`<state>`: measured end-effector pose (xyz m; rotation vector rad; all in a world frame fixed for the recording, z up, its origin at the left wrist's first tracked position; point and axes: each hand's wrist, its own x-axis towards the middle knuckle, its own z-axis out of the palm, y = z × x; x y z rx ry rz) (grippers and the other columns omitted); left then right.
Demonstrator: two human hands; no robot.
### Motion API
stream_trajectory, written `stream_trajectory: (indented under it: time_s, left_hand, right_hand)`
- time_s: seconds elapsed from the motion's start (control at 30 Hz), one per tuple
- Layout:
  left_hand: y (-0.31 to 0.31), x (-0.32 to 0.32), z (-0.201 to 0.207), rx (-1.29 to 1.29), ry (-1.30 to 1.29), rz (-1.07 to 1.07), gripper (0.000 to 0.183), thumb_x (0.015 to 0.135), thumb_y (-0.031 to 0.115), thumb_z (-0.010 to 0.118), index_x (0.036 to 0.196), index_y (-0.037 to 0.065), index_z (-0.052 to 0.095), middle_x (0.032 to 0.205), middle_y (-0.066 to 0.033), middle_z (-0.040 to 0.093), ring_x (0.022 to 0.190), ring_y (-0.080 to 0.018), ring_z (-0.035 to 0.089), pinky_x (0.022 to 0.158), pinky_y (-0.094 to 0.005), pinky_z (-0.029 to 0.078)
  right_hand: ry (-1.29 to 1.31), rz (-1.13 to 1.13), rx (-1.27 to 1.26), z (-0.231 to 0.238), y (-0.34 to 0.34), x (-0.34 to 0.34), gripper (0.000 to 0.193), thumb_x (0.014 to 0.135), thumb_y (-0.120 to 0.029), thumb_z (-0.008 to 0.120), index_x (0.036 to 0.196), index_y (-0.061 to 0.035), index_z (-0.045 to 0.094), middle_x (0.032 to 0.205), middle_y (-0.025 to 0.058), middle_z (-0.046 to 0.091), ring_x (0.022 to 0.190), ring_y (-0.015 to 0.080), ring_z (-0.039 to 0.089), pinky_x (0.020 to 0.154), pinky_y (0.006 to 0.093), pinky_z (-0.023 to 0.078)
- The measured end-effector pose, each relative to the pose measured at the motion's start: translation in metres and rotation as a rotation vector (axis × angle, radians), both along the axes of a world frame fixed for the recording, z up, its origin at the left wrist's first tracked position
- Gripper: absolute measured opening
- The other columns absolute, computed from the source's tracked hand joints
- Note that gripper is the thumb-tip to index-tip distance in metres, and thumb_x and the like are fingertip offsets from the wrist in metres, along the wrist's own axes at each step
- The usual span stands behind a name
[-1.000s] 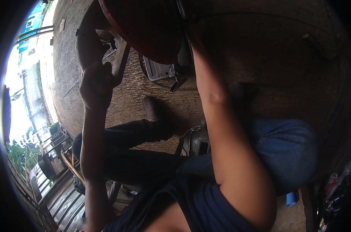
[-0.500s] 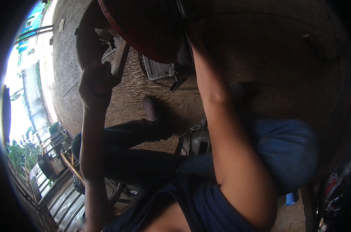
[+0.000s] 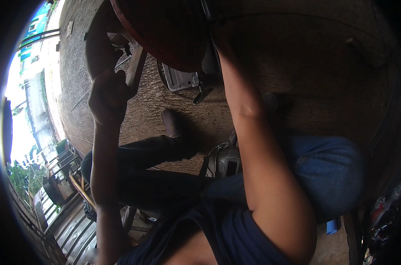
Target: Cutting metal rods using a chop saw.
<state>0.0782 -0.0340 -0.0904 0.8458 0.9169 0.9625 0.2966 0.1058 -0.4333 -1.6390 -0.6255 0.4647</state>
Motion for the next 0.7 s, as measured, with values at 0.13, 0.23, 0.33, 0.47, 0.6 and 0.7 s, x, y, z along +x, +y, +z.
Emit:
stream_trajectory:
  time_s: [0.13,0.23,0.33,0.47,0.6,0.7]
  left_hand:
    - [-0.002,0.000,0.001,0.045,0.193,0.046,0.023,0.094,0.025,0.041,0.097,0.004,0.053,0.085,-0.0072,0.051,0.082,-0.0187,0.050,0.067,-0.0306,0.043]
    - [0.002,-0.009,-0.003,0.032,0.042,0.004,0.025,0.094,0.026,0.041,0.100,0.004,0.053,0.087,-0.0082,0.052,0.081,-0.0188,0.052,0.067,-0.0313,0.044]
    - [0.000,-0.002,0.002,0.015,0.082,0.027,0.024,0.094,0.026,0.043,0.100,0.005,0.053,0.087,-0.0081,0.053,0.077,-0.0177,0.052,0.066,-0.0313,0.044]
    - [-0.004,0.030,0.013,0.005,0.222,0.262,0.025,0.087,0.014,0.050,0.107,-0.001,0.049,0.069,-0.0010,0.046,0.061,-0.0094,0.049,0.049,-0.0223,0.041]
    - [-0.002,0.020,0.010,-0.035,0.149,0.208,0.020,0.087,0.014,0.049,0.101,0.001,0.049,0.068,-0.0005,0.044,0.060,-0.0093,0.047,0.048,-0.0221,0.040]
    - [-0.002,0.024,0.011,-0.027,0.174,0.224,0.016,0.088,0.014,0.048,0.098,0.002,0.049,0.068,-0.0001,0.043,0.059,-0.0094,0.046,0.048,-0.0221,0.038]
  right_hand:
    - [-0.018,-0.024,0.018,-0.004,-0.004,-0.004,0.038,0.088,-0.033,0.056,0.099,0.0023,0.063,0.090,0.0176,0.066,0.085,0.0314,0.063,0.075,0.0452,0.049]
    - [-0.030,-0.043,0.036,-0.005,-0.001,-0.004,0.037,0.088,-0.032,0.056,0.098,0.0023,0.063,0.089,0.0172,0.066,0.084,0.0313,0.063,0.074,0.0453,0.049]
    - [-0.047,-0.063,0.050,-0.008,0.002,-0.003,0.036,0.088,-0.032,0.057,0.098,0.0022,0.063,0.089,0.0169,0.066,0.084,0.0312,0.063,0.074,0.0455,0.049]
    - [-0.070,-0.090,0.066,-0.013,0.003,-0.005,0.035,0.087,-0.031,0.058,0.097,0.0022,0.063,0.088,0.0164,0.066,0.083,0.0310,0.063,0.074,0.0456,0.049]
    - [-0.090,-0.117,0.089,-0.015,0.005,-0.009,0.034,0.087,-0.030,0.059,0.096,0.0022,0.064,0.087,0.0160,0.066,0.082,0.0308,0.063,0.074,0.0458,0.049]
    - [-0.106,-0.137,0.105,-0.016,0.005,-0.006,0.033,0.087,-0.030,0.059,0.095,0.0022,0.064,0.087,0.0156,0.066,0.081,0.0307,0.063,0.073,0.0460,0.049]
